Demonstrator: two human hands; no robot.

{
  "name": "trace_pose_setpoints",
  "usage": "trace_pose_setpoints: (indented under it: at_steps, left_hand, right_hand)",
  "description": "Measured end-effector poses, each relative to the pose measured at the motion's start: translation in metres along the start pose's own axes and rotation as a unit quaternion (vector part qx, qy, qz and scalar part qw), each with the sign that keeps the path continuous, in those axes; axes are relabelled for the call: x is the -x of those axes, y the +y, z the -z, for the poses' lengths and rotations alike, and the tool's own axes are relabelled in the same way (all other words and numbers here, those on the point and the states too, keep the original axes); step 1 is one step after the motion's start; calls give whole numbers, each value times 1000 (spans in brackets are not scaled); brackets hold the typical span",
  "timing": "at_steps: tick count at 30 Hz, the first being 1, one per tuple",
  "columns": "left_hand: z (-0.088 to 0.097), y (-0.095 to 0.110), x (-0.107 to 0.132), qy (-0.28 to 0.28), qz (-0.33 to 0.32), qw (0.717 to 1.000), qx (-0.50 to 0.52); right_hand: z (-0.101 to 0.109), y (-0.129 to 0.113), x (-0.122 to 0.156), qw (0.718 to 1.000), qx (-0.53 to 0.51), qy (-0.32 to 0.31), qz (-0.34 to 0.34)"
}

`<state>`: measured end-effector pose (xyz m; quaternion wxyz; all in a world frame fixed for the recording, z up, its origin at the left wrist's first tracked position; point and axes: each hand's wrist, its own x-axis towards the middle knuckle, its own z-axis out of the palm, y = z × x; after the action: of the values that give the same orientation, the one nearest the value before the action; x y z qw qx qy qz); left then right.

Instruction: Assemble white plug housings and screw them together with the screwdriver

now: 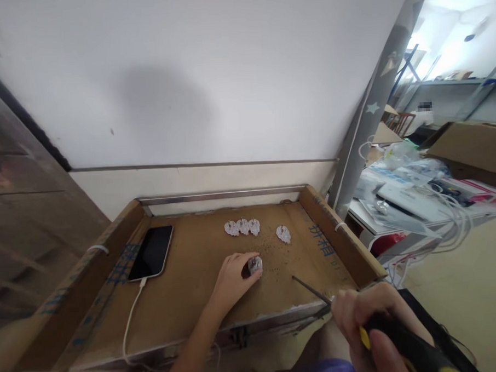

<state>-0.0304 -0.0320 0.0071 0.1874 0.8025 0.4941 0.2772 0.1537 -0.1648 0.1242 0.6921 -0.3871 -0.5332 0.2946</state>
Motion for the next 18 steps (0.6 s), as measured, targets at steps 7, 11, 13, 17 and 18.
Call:
trace_pose_setpoints:
  at_steps: [7,11,13,17,18]
  left_hand:
    - [-4,12,8,-19,47,999,-8]
    - [-5,20,11,-31,60,997,-29]
    - [-6,21,11,-28,65,997,-25]
    - [-10,18,15,4,85,996,5]
    - [-11,18,16,13,89,996,12]
  right_hand:
    - [2,-10,-4,997,-49,-9,59]
    - [-5,-30,-18,990,-93,-21,105]
    - [-12,-36,-24,987,-113,-9,116]
    - [-27,-26,-35,986,-151,8,73]
    - [-29,-21,-37,985,-163,15,59]
